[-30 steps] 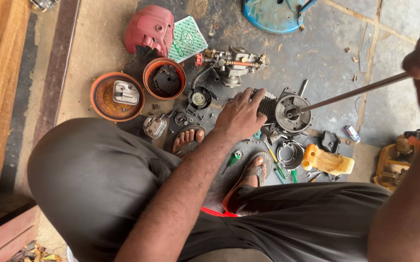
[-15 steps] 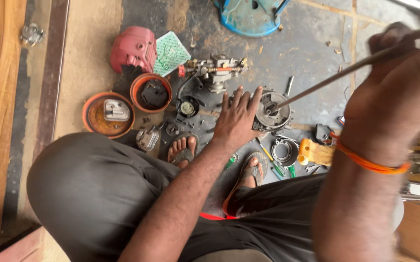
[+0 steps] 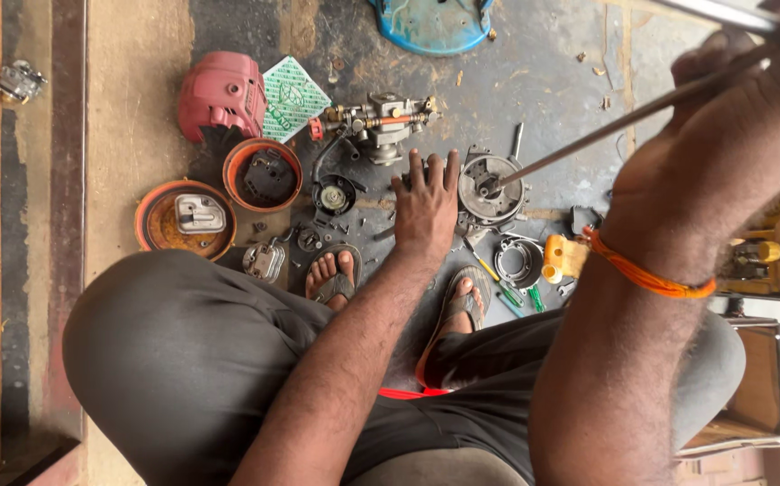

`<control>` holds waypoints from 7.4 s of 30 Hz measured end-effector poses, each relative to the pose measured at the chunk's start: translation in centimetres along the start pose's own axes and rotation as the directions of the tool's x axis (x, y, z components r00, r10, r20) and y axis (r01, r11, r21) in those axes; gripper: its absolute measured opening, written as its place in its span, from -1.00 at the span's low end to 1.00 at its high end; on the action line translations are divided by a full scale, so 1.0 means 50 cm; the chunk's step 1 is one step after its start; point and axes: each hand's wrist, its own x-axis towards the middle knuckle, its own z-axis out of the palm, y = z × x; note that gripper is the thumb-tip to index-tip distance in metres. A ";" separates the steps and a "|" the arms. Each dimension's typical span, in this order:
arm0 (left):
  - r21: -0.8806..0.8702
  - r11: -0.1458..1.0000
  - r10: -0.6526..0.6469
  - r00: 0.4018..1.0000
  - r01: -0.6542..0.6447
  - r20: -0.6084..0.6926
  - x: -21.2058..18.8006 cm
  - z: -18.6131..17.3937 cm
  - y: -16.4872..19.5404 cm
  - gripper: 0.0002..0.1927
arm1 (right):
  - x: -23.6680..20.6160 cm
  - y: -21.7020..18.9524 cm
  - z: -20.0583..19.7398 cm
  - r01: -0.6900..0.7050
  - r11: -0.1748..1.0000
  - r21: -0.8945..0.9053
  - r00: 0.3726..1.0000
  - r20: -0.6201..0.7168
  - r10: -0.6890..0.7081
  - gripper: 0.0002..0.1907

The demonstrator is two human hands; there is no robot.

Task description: The person sits on the floor of a repair workshop working on a small engine. They hold the engine block, use a screwdriver on its parts, reposition and turn the engine, and use a long metal rod to work inside the flywheel area while handling scattered bolts and covers.

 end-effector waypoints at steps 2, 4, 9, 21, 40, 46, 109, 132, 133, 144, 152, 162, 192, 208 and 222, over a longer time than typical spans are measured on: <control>-0.020 1.000 -0.017 0.997 0.019 0.081 0.000 -0.008 0.003 0.18 | 0.002 -0.009 -0.004 -0.027 1.000 0.011 0.998 0.055 0.026 -0.79; -0.041 0.999 -0.027 0.999 0.029 0.046 -0.002 -0.011 0.008 0.13 | 0.000 -0.011 -0.004 -0.077 0.997 -0.028 0.994 0.078 0.079 -0.76; -0.094 0.996 -0.001 0.999 0.005 0.050 0.002 0.004 0.006 0.02 | -0.008 -0.004 0.003 -0.044 0.985 -0.167 0.987 0.146 0.069 -0.66; -0.269 0.963 0.056 0.987 -0.014 0.148 0.002 0.023 0.005 0.07 | -0.017 -0.023 -0.027 -0.145 0.984 -0.100 0.965 0.205 0.163 -0.79; -0.397 0.913 -0.039 0.990 0.092 0.137 -0.011 0.028 0.036 0.05 | 0.014 -0.048 -0.052 -0.305 0.943 -0.130 0.877 0.348 0.332 -0.71; -0.442 0.886 -0.073 0.984 0.139 0.163 -0.006 0.026 0.042 0.12 | 0.039 -0.052 -0.028 -0.300 0.944 -0.135 0.852 0.408 0.329 -0.77; -0.076 0.953 0.238 0.880 -0.293 -0.410 0.020 0.093 0.027 -0.18 | 0.097 -0.124 0.020 0.374 0.650 -0.662 0.410 0.746 0.524 -0.86; -0.199 0.943 0.289 0.953 -0.267 0.088 0.000 0.015 -0.047 0.02 | -0.005 -0.169 0.083 0.929 -0.368 -0.032 -0.088 0.949 -0.304 -0.75; -0.196 0.948 0.275 0.957 -0.253 0.097 -0.002 0.010 -0.050 -0.01 | -0.008 -0.153 0.086 0.951 -0.303 -0.059 -0.058 0.929 -0.365 -0.78; -0.251 0.944 0.238 0.969 -0.214 0.069 -0.014 0.018 -0.058 0.10 | -0.107 -0.010 0.076 0.620 0.777 -0.107 0.717 0.479 -0.506 -0.46; -0.240 0.950 0.229 0.969 -0.201 0.093 -0.011 0.022 -0.054 0.15 | -0.037 -0.083 0.032 -0.364 0.931 0.042 0.739 0.621 0.261 -0.55; -0.231 0.955 0.197 0.980 -0.188 0.013 -0.035 0.026 -0.045 0.08 | 0.045 -0.177 0.134 0.616 0.201 -0.762 0.478 0.564 0.673 -0.70; -0.111 0.991 0.090 0.983 -0.072 0.159 -0.069 -0.027 -0.053 0.15 | 0.011 -0.123 0.071 -0.293 0.837 -0.462 0.625 0.569 0.534 -0.71; -0.033 0.999 0.020 0.989 -0.016 0.144 -0.067 0.031 -0.003 0.03 | -0.071 -0.106 0.095 0.861 0.383 -0.335 0.502 0.687 -0.526 -0.63; -0.083 0.997 0.013 0.982 0.003 0.191 -0.068 0.020 0.002 0.20 | 0.025 -0.195 0.133 0.019 0.452 -0.892 0.559 0.384 0.735 -0.61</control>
